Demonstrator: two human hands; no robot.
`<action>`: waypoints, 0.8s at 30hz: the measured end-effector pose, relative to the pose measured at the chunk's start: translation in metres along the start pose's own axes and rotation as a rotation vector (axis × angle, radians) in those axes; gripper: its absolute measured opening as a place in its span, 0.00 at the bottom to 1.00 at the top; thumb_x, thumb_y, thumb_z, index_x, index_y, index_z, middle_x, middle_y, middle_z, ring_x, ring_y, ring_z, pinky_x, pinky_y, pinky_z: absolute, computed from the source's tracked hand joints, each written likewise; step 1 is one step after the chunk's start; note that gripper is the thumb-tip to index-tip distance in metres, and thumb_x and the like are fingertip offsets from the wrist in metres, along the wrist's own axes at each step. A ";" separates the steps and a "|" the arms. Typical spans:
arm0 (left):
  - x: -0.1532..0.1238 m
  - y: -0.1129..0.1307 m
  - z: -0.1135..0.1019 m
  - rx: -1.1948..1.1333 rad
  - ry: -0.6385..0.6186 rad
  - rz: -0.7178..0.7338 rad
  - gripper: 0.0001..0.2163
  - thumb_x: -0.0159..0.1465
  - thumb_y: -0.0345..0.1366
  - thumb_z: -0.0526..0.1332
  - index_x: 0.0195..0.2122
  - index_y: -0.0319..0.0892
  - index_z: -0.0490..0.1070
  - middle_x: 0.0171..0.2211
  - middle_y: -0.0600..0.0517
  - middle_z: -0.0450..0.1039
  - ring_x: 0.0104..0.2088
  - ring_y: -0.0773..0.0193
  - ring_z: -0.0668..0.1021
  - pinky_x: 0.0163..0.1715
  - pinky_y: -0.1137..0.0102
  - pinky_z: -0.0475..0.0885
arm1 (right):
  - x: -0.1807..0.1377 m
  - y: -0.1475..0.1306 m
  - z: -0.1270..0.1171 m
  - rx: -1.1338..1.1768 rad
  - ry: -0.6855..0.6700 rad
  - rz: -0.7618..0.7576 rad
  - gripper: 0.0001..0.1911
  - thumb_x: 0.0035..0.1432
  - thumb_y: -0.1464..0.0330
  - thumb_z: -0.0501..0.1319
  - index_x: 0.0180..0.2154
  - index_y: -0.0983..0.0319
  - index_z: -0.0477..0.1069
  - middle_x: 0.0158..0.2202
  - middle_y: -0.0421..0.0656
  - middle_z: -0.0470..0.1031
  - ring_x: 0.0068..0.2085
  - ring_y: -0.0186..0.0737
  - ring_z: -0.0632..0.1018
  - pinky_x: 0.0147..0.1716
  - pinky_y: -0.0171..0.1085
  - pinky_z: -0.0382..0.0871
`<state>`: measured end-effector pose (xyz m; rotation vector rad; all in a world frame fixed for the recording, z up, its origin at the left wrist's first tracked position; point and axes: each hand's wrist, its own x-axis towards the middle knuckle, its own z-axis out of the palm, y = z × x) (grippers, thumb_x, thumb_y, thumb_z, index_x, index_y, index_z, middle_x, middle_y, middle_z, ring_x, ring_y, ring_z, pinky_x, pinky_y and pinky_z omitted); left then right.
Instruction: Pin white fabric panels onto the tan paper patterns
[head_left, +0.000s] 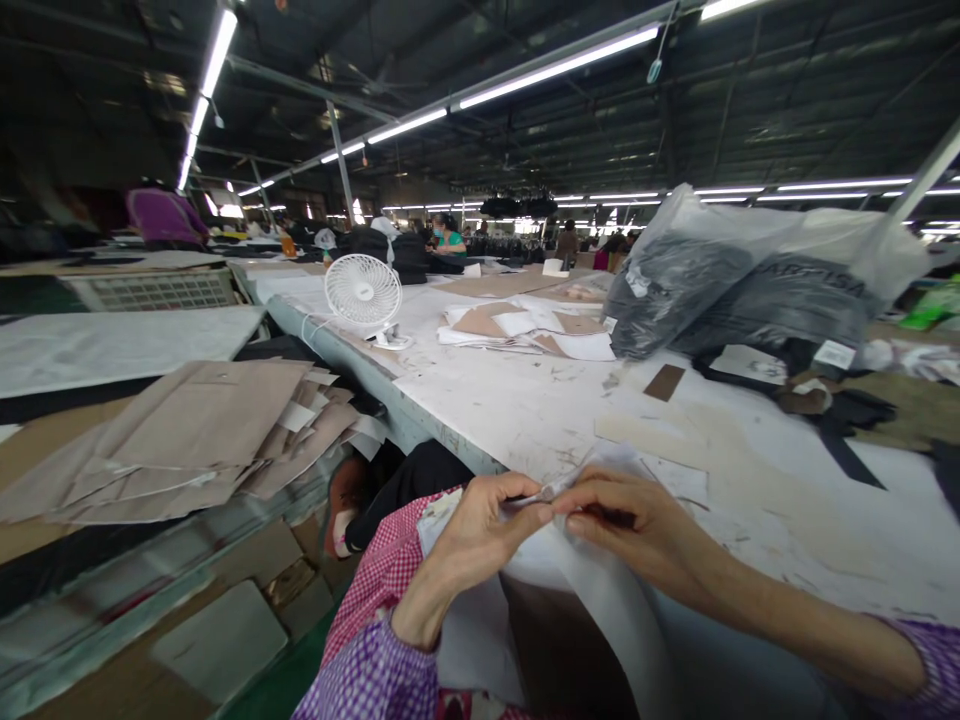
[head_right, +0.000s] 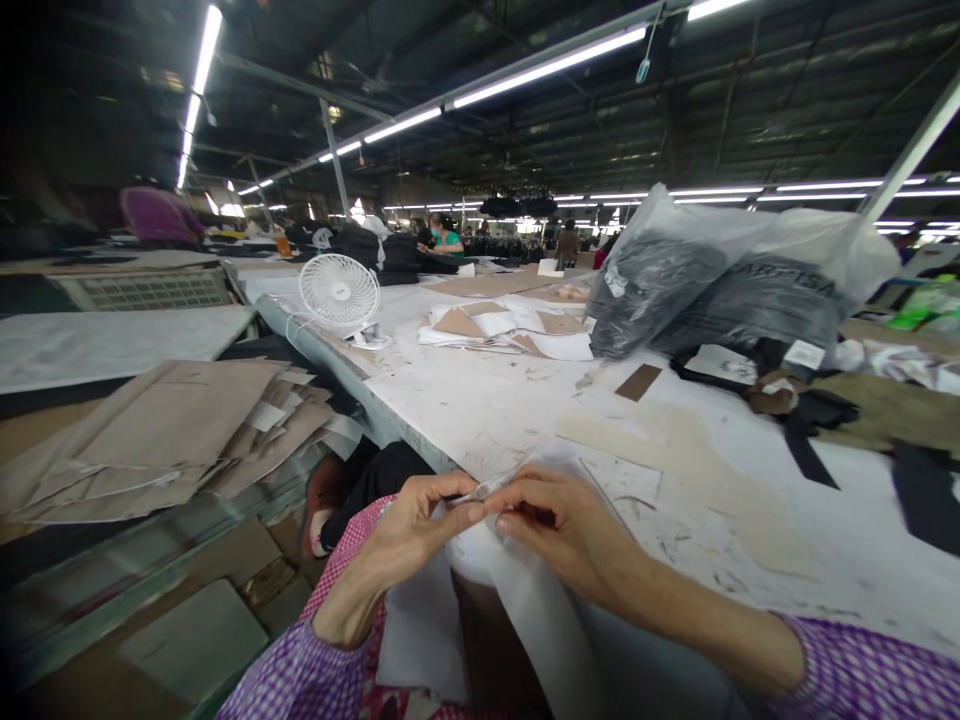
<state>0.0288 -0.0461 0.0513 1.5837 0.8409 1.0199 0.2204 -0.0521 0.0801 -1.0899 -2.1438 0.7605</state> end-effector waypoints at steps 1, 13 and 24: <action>0.000 -0.001 0.000 0.001 0.003 -0.003 0.12 0.58 0.41 0.61 0.27 0.36 0.72 0.25 0.53 0.65 0.30 0.66 0.65 0.31 0.71 0.58 | 0.000 0.000 0.000 0.034 -0.009 0.038 0.07 0.56 0.67 0.60 0.32 0.59 0.77 0.27 0.40 0.69 0.26 0.33 0.68 0.24 0.32 0.60; 0.003 -0.001 0.012 0.023 0.149 -0.124 0.10 0.56 0.38 0.59 0.25 0.36 0.72 0.20 0.56 0.58 0.22 0.70 0.59 0.22 0.73 0.51 | 0.006 -0.018 -0.026 -0.277 -0.023 0.120 0.05 0.54 0.67 0.63 0.33 0.59 0.69 0.25 0.37 0.71 0.26 0.35 0.72 0.25 0.34 0.64; 0.002 -0.008 0.025 0.219 0.207 0.050 0.08 0.57 0.33 0.58 0.26 0.37 0.74 0.23 0.54 0.68 0.26 0.68 0.68 0.25 0.73 0.59 | 0.028 -0.021 -0.033 -0.689 -0.231 -0.284 0.05 0.56 0.67 0.66 0.36 0.58 0.76 0.34 0.42 0.78 0.40 0.42 0.75 0.40 0.39 0.63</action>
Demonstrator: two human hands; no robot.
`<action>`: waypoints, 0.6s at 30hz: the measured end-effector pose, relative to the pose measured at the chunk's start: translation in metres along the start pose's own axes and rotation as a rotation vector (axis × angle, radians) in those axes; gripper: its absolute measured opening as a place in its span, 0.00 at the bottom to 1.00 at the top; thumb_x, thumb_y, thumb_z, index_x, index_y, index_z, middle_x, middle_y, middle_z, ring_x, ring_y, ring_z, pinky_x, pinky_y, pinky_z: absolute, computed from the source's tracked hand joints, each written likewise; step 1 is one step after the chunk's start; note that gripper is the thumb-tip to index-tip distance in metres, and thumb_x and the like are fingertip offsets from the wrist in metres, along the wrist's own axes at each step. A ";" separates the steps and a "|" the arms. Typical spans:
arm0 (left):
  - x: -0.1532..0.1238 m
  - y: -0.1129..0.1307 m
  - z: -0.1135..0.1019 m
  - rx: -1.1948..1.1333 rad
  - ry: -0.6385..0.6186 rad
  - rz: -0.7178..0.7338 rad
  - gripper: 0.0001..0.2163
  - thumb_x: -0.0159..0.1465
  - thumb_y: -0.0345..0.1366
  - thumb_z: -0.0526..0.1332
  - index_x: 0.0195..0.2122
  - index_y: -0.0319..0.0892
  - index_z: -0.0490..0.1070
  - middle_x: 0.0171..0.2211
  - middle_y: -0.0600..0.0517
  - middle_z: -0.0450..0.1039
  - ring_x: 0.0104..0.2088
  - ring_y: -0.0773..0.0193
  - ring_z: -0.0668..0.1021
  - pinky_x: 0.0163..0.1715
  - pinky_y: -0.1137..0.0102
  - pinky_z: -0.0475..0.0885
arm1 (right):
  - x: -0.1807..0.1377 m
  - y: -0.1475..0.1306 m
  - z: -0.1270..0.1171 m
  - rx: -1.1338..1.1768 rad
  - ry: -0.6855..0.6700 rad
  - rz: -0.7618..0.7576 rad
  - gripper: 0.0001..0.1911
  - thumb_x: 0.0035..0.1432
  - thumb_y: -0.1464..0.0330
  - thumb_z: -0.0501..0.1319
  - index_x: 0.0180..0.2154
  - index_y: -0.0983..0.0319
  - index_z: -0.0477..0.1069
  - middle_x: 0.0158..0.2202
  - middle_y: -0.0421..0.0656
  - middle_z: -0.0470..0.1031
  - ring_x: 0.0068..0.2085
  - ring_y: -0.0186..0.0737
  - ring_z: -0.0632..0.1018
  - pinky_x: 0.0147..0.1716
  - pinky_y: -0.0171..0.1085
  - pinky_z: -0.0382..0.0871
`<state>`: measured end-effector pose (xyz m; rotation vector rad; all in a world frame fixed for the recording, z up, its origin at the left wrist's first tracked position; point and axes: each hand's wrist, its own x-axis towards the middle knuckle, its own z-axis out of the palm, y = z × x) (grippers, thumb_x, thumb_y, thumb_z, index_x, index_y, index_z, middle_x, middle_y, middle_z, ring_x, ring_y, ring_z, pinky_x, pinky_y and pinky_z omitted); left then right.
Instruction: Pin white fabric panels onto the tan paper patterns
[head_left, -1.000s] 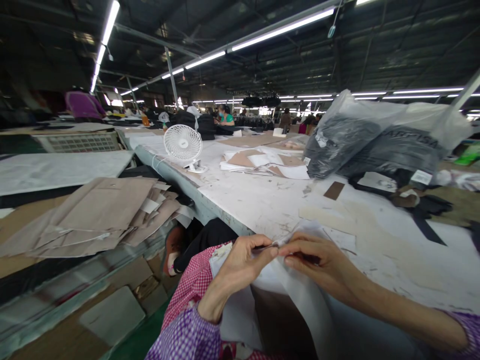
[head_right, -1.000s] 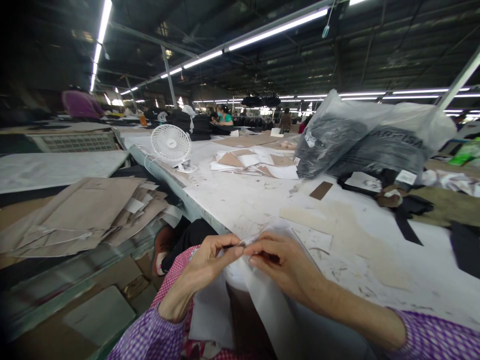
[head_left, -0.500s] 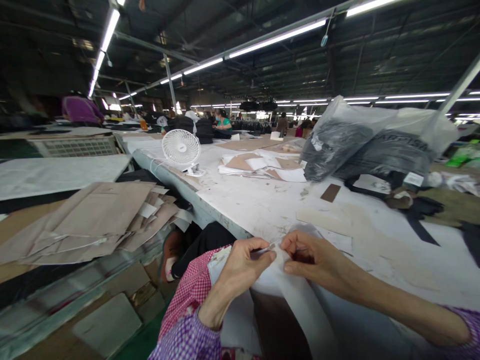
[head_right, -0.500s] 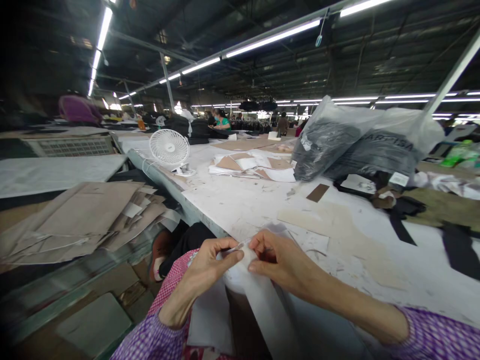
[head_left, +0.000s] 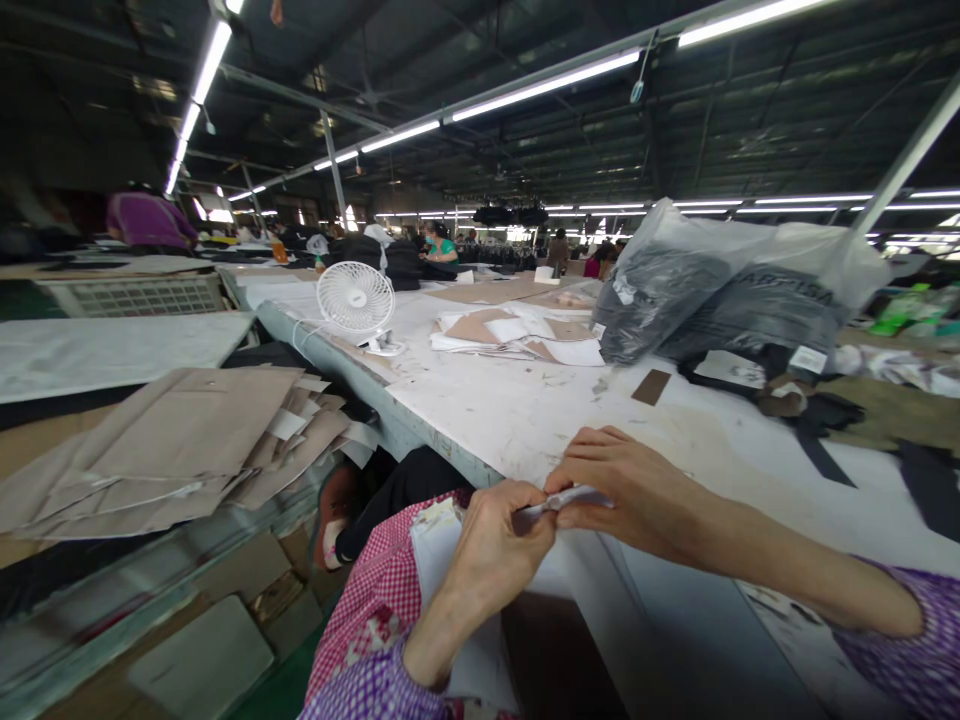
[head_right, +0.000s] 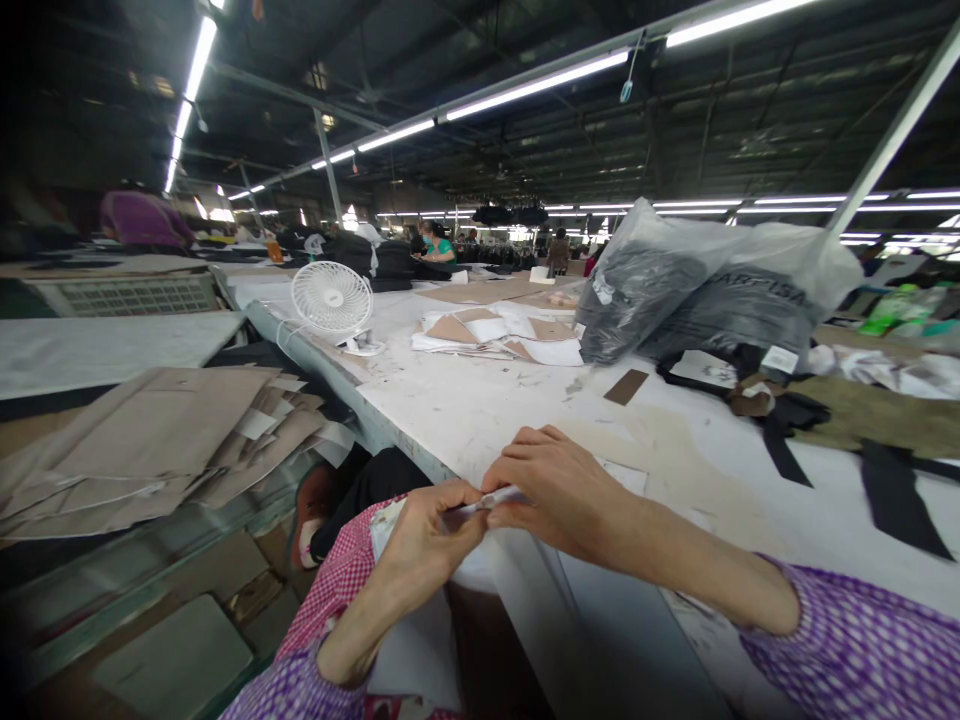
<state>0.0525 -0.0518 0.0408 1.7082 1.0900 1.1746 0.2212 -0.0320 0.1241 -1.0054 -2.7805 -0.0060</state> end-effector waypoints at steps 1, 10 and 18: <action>0.000 -0.001 0.001 0.013 0.002 0.000 0.08 0.57 0.33 0.58 0.26 0.38 0.74 0.23 0.54 0.68 0.25 0.68 0.68 0.26 0.73 0.59 | 0.001 0.000 0.001 0.010 -0.015 0.025 0.04 0.56 0.68 0.66 0.36 0.59 0.76 0.33 0.42 0.78 0.40 0.42 0.75 0.40 0.39 0.62; 0.002 0.002 -0.010 0.227 -0.007 0.037 0.08 0.60 0.37 0.62 0.26 0.42 0.78 0.25 0.51 0.72 0.33 0.59 0.71 0.39 0.66 0.61 | 0.003 0.022 -0.002 0.353 -0.120 0.060 0.10 0.60 0.63 0.62 0.30 0.62 0.76 0.30 0.42 0.76 0.35 0.37 0.74 0.36 0.34 0.63; 0.006 -0.001 -0.008 0.235 0.002 0.073 0.12 0.62 0.40 0.59 0.26 0.42 0.77 0.25 0.50 0.73 0.33 0.58 0.73 0.37 0.66 0.63 | 0.006 0.023 0.001 0.236 -0.200 0.034 0.18 0.58 0.53 0.61 0.36 0.61 0.77 0.33 0.44 0.77 0.35 0.41 0.74 0.37 0.37 0.62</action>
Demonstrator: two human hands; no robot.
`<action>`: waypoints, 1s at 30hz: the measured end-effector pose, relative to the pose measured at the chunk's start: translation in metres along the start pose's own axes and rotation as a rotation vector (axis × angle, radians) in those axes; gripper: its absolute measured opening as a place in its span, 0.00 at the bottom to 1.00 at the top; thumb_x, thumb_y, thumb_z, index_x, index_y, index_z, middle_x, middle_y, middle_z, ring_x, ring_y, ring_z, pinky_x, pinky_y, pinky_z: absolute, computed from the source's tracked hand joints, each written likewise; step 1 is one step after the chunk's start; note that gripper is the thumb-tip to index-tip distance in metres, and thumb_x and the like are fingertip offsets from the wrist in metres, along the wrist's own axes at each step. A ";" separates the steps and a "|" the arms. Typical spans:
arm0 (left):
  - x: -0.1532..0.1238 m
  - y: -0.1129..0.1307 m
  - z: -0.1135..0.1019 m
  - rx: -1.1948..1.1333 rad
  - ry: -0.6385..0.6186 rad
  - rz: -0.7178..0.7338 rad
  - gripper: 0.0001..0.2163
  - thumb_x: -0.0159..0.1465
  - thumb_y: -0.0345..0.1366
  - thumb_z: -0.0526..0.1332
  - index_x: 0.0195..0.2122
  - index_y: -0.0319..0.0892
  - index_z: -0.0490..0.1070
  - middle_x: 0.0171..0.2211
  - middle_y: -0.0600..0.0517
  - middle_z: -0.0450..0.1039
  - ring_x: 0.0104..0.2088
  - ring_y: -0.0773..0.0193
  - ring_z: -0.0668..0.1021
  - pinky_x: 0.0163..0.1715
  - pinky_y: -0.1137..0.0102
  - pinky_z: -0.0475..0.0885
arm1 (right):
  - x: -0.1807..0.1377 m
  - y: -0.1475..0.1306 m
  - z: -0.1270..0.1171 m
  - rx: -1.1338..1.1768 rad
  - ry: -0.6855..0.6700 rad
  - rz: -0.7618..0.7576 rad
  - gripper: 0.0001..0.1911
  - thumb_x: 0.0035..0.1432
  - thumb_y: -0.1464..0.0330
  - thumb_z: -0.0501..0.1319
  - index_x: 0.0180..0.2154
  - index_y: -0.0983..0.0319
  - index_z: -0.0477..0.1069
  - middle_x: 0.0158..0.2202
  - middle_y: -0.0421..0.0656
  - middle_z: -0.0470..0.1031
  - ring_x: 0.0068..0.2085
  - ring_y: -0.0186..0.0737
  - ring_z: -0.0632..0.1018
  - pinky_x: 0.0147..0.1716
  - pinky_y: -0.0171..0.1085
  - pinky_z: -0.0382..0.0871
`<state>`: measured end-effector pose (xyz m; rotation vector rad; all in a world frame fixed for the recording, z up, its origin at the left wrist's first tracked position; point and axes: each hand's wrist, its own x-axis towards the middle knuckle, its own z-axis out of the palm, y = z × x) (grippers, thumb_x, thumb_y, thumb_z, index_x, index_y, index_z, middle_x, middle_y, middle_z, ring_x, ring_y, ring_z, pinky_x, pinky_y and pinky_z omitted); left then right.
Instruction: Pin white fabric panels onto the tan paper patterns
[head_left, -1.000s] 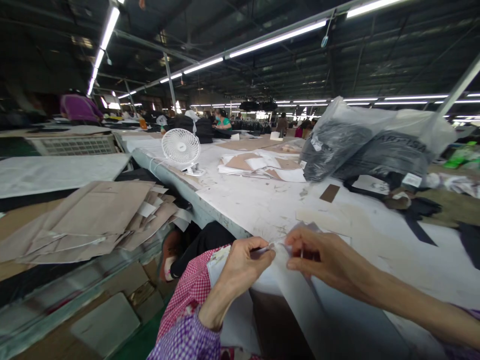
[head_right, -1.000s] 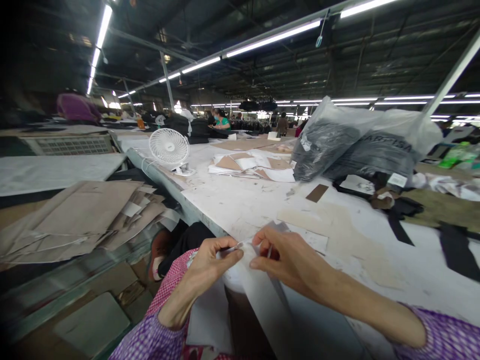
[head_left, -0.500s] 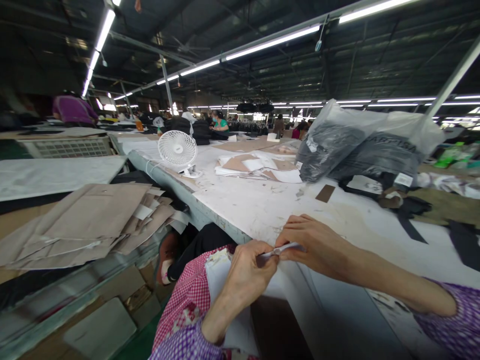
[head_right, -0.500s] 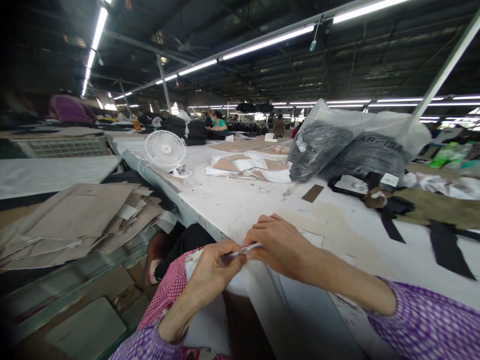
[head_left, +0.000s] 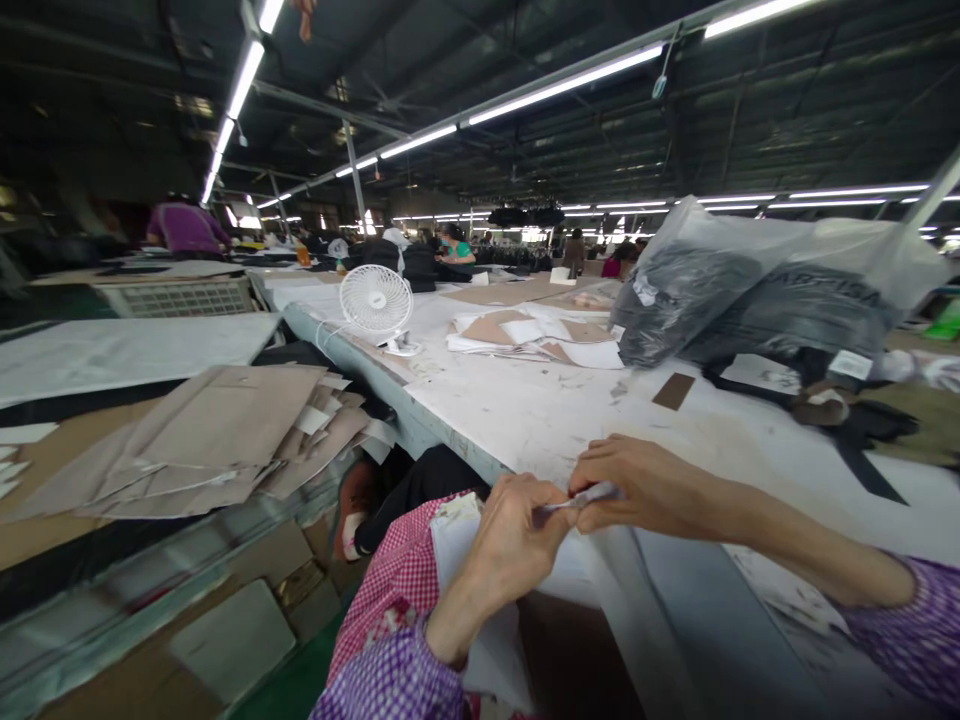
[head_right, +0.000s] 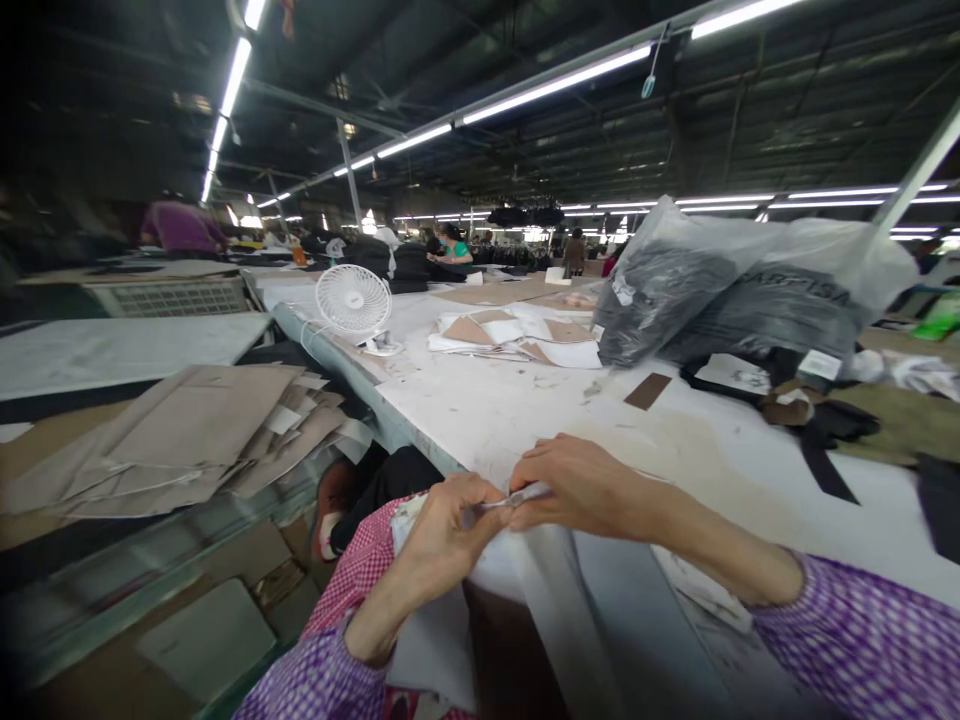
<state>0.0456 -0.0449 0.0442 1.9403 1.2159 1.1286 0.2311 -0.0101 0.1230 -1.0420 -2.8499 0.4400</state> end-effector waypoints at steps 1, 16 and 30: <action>0.002 -0.004 -0.003 -0.024 -0.004 0.027 0.15 0.64 0.42 0.57 0.26 0.41 0.77 0.25 0.50 0.74 0.32 0.59 0.74 0.36 0.67 0.64 | 0.000 -0.005 0.001 -0.032 0.014 -0.024 0.17 0.61 0.55 0.60 0.32 0.61 0.77 0.31 0.43 0.76 0.34 0.40 0.74 0.37 0.37 0.62; -0.012 -0.053 -0.070 -0.377 -0.076 -0.157 0.17 0.58 0.50 0.63 0.33 0.37 0.71 0.26 0.55 0.67 0.29 0.67 0.67 0.30 0.73 0.59 | 0.022 0.023 -0.048 0.090 0.162 0.101 0.17 0.63 0.63 0.52 0.35 0.67 0.75 0.33 0.43 0.76 0.35 0.35 0.72 0.36 0.33 0.60; -0.031 -0.041 -0.075 -0.454 -0.082 -0.195 0.15 0.59 0.47 0.62 0.32 0.37 0.70 0.27 0.54 0.67 0.29 0.66 0.68 0.32 0.71 0.60 | 0.052 0.033 -0.022 -0.138 0.206 0.049 0.16 0.64 0.71 0.50 0.39 0.66 0.76 0.39 0.49 0.79 0.40 0.43 0.75 0.41 0.39 0.61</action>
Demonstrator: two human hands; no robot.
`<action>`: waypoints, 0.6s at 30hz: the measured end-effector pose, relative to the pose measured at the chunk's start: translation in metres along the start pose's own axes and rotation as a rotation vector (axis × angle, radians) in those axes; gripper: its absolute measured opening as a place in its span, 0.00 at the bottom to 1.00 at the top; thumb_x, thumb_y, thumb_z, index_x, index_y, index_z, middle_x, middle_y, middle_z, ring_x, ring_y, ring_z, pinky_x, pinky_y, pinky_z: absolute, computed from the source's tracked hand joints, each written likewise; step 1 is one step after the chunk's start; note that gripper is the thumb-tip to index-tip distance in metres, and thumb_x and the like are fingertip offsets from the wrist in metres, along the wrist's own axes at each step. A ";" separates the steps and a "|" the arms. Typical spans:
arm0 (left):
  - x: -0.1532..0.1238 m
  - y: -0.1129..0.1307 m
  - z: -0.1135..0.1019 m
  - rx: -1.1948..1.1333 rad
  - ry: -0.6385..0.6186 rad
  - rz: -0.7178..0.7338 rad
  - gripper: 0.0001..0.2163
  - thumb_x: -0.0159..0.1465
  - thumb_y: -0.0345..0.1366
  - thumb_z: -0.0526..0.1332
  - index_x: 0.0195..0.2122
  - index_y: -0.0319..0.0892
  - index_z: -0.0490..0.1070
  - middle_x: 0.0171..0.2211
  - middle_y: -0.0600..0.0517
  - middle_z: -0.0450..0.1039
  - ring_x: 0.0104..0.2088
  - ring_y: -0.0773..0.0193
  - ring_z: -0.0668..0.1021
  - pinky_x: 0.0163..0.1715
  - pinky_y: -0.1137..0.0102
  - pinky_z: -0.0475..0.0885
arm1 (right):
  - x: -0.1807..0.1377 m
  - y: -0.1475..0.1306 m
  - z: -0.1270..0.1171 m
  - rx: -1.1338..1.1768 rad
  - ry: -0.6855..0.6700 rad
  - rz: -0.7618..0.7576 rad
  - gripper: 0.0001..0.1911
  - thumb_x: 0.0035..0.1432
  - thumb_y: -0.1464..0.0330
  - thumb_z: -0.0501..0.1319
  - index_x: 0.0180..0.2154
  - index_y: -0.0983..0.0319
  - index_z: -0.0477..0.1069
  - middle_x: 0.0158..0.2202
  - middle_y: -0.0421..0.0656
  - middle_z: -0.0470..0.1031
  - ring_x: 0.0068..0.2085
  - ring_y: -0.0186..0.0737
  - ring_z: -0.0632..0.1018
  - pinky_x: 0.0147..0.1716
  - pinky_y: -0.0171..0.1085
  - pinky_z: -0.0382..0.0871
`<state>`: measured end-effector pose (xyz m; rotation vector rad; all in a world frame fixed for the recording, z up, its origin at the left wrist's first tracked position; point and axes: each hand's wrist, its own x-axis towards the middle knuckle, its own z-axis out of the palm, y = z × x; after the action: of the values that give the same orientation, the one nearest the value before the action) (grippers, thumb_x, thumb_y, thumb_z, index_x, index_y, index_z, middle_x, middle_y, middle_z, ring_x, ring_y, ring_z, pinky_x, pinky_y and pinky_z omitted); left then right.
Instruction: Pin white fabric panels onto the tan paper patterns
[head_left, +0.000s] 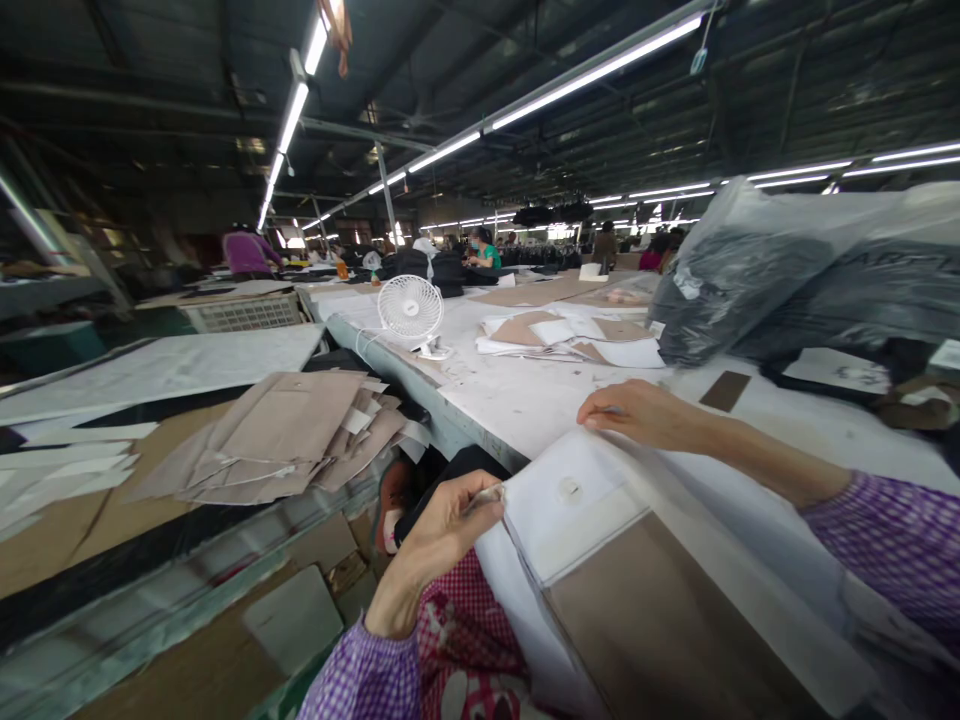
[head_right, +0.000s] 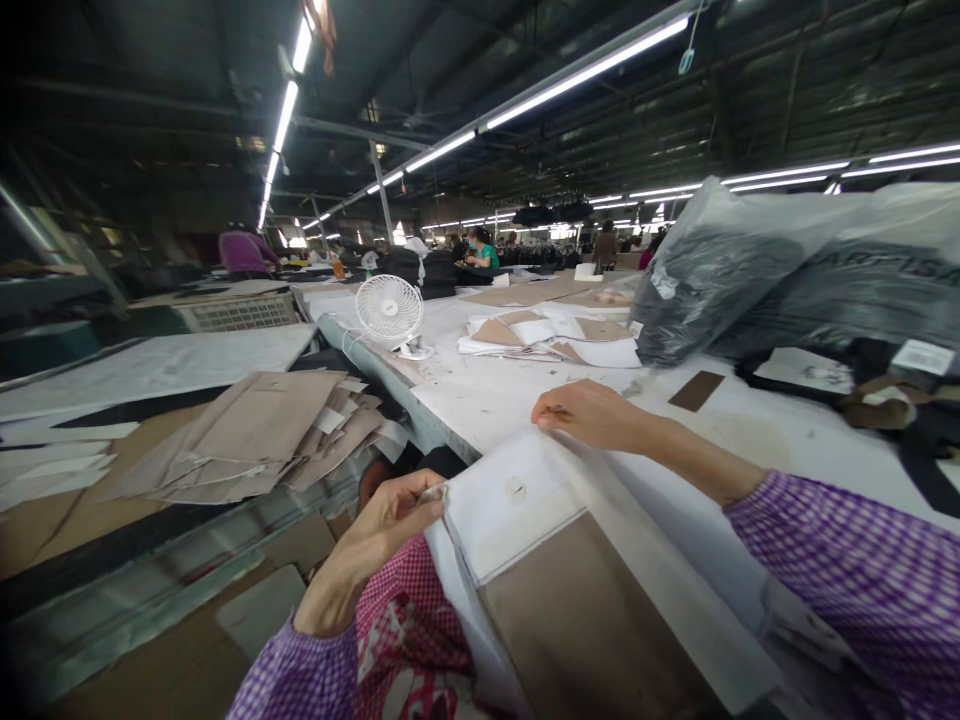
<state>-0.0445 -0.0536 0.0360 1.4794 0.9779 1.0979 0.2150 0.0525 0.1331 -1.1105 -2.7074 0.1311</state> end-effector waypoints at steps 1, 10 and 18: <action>-0.002 0.000 0.000 -0.003 -0.001 -0.005 0.15 0.59 0.47 0.62 0.31 0.37 0.69 0.27 0.53 0.67 0.29 0.66 0.68 0.32 0.71 0.61 | 0.000 -0.002 0.000 -0.022 0.032 -0.014 0.15 0.63 0.72 0.51 0.39 0.67 0.76 0.40 0.50 0.78 0.42 0.44 0.75 0.42 0.40 0.61; -0.007 0.006 0.009 -0.049 0.070 -0.034 0.17 0.56 0.49 0.65 0.29 0.40 0.64 0.24 0.57 0.60 0.27 0.68 0.63 0.29 0.72 0.56 | -0.015 -0.086 0.025 0.271 0.033 -0.061 0.08 0.57 0.65 0.62 0.29 0.63 0.73 0.28 0.40 0.74 0.28 0.33 0.71 0.29 0.33 0.60; -0.018 0.025 0.017 -0.148 -0.010 -0.045 0.15 0.57 0.47 0.65 0.31 0.38 0.69 0.27 0.54 0.65 0.29 0.67 0.65 0.30 0.72 0.58 | -0.023 -0.109 0.039 0.353 -0.027 0.035 0.07 0.51 0.65 0.65 0.27 0.62 0.72 0.22 0.36 0.71 0.24 0.30 0.67 0.24 0.30 0.55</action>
<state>-0.0316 -0.0796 0.0569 1.3362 0.8996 1.1050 0.1471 -0.0413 0.1094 -1.0521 -2.5512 0.6063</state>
